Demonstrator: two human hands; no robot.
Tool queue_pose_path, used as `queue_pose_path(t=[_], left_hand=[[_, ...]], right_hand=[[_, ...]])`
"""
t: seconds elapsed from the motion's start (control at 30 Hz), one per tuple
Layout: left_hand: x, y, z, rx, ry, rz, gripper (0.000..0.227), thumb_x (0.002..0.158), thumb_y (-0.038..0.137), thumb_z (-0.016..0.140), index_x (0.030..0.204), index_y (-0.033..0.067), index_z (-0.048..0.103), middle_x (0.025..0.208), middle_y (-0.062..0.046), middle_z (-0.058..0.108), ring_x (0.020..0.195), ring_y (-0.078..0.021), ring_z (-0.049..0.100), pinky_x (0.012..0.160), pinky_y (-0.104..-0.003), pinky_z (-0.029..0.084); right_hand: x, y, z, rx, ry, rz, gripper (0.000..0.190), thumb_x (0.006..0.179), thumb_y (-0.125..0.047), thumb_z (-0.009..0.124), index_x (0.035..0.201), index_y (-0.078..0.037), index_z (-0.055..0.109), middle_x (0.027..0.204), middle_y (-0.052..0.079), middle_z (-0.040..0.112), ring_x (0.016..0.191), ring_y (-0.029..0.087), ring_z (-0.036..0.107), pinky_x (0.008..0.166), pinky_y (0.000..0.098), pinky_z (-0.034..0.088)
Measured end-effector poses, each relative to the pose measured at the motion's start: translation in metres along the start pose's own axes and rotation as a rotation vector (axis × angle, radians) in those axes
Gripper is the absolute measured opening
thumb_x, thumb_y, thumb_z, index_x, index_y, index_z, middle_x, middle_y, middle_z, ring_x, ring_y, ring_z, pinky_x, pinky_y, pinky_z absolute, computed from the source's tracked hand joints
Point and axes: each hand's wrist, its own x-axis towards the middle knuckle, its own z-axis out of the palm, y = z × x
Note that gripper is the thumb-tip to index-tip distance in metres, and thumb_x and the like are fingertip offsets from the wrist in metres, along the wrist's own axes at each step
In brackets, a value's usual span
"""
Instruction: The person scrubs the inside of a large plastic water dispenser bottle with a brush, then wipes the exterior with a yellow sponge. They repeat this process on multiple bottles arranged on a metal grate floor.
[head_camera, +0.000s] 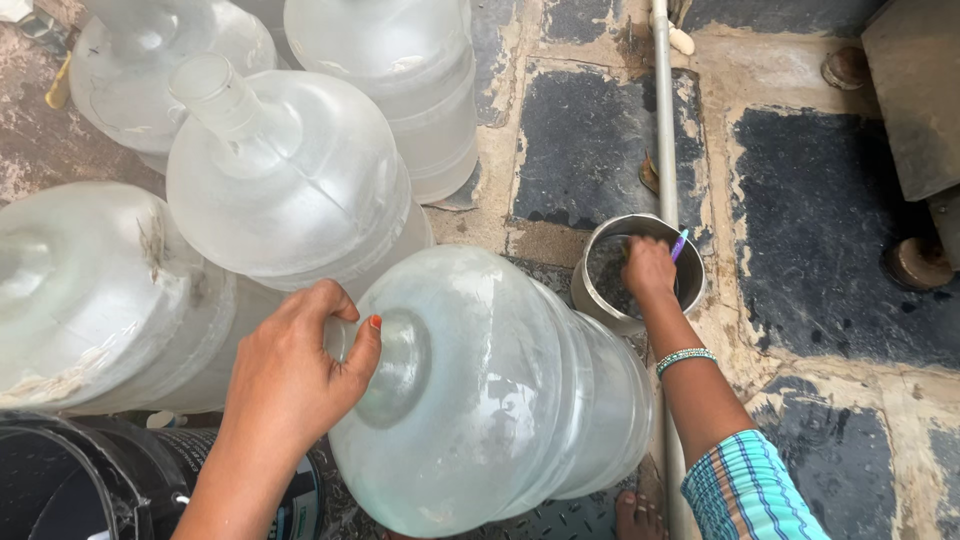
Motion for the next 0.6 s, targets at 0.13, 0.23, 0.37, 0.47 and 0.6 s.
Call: queue_pose_path(t=[0.13, 0.23, 0.37, 0.47, 0.6], left_hand=[[0.003, 0.002, -0.001, -0.014, -0.043, -0.039, 0.027, 0.082, 0.031, 0.071, 0.092, 0.0069, 0.063, 0.088, -0.009, 0.073, 0.045, -0.027, 0.065, 0.052, -0.043, 0.052], [0.001, 0.004, -0.002, -0.019, -0.037, -0.019, 0.028, 0.082, 0.031, 0.071, 0.094, 0.0073, 0.064, 0.085, -0.01, 0.072, 0.043, -0.0266, 0.064, 0.052, -0.042, 0.052], [0.0, 0.005, -0.005, -0.041, -0.048, -0.017, 0.026, 0.081, 0.03, 0.071, 0.094, 0.0078, 0.063, 0.083, -0.01, 0.071, 0.04, -0.0264, 0.064, 0.05, -0.042, 0.052], [0.002, 0.003, -0.002, -0.033, -0.034, 0.001, 0.027, 0.083, 0.03, 0.071, 0.092, 0.0062, 0.062, 0.082, -0.01, 0.071, 0.043, -0.028, 0.063, 0.051, -0.043, 0.051], [0.005, -0.002, 0.0, -0.042, -0.012, 0.02, 0.027, 0.083, 0.029, 0.071, 0.087, 0.0045, 0.062, 0.082, -0.011, 0.071, 0.045, -0.0281, 0.064, 0.052, -0.044, 0.051]], right_hand=[[0.015, 0.006, 0.047, -0.122, -0.241, -0.04, 0.032, 0.089, -0.018, 0.064, 0.119, -0.008, 0.068, 0.123, 0.016, 0.07, 0.118, 0.03, 0.067, 0.098, 0.04, 0.054], [0.016, 0.008, 0.068, -0.121, -0.265, 0.022, 0.037, 0.091, -0.023, 0.063, 0.124, -0.006, 0.066, 0.122, 0.02, 0.07, 0.115, 0.033, 0.068, 0.096, 0.0406, 0.055], [0.022, 0.005, 0.071, -0.16, -0.148, 0.018, 0.027, 0.104, -0.02, 0.053, 0.12, -0.006, 0.07, 0.119, 0.021, 0.073, 0.111, 0.034, 0.072, 0.091, 0.0422, 0.058], [0.015, 0.008, 0.071, -0.077, -0.235, 0.027, 0.028, 0.093, -0.019, 0.063, 0.117, -0.006, 0.07, 0.118, 0.021, 0.072, 0.112, 0.033, 0.07, 0.095, 0.0411, 0.055], [0.009, 0.003, 0.059, 0.757, -0.131, 0.323, 0.018, 0.09, -0.004, 0.063, 0.105, -0.001, 0.07, 0.099, 0.017, 0.075, 0.092, 0.026, 0.073, 0.086, 0.0371, 0.055]])
